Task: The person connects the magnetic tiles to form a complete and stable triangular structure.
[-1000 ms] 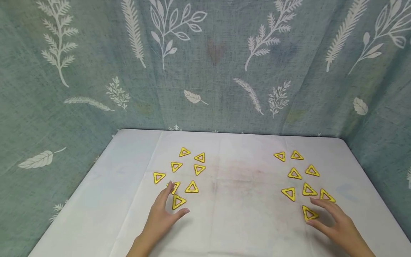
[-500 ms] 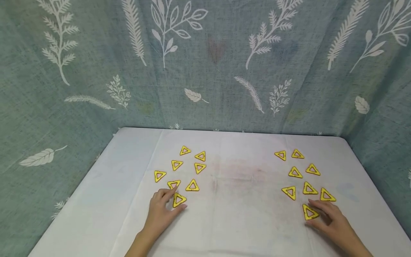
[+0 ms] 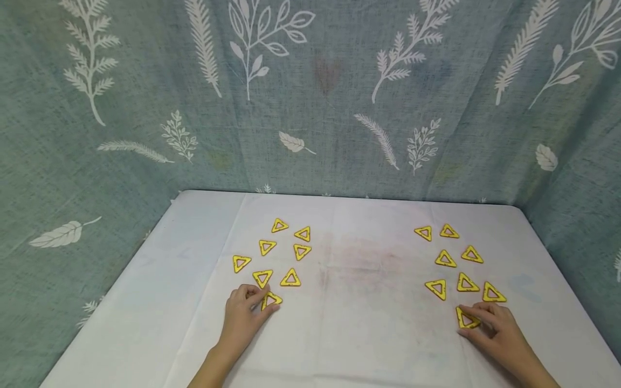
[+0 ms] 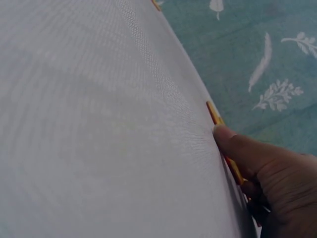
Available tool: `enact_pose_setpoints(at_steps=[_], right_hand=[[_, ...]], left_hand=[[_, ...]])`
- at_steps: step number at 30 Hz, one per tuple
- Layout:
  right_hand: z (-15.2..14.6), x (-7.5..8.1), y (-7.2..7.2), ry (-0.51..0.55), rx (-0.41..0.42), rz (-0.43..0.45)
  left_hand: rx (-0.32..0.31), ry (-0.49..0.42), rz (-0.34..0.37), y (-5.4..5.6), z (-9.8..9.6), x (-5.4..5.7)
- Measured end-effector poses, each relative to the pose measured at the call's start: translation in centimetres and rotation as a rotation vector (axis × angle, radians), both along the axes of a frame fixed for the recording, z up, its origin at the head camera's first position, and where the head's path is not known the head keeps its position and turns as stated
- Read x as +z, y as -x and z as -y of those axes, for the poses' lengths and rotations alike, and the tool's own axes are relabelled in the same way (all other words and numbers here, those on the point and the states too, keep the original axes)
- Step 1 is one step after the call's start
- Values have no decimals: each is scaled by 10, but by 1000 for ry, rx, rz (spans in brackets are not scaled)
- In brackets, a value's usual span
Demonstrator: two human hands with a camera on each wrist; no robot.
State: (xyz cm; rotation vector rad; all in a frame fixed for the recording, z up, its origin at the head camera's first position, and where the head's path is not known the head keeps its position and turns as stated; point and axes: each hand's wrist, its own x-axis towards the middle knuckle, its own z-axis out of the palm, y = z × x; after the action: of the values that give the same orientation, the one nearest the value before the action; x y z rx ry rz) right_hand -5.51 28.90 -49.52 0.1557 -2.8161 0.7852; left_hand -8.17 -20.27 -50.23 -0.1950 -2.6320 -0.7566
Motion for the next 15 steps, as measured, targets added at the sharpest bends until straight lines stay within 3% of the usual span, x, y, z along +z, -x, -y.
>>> enact_pose_setpoints(at_steps=[8, 15], right_hand=[[4, 3, -5, 41, 10, 2], [14, 2, -4, 62, -2, -16]], left_hand=[[52, -116, 204, -2, 1, 5], [38, -102, 197, -3, 0, 8]])
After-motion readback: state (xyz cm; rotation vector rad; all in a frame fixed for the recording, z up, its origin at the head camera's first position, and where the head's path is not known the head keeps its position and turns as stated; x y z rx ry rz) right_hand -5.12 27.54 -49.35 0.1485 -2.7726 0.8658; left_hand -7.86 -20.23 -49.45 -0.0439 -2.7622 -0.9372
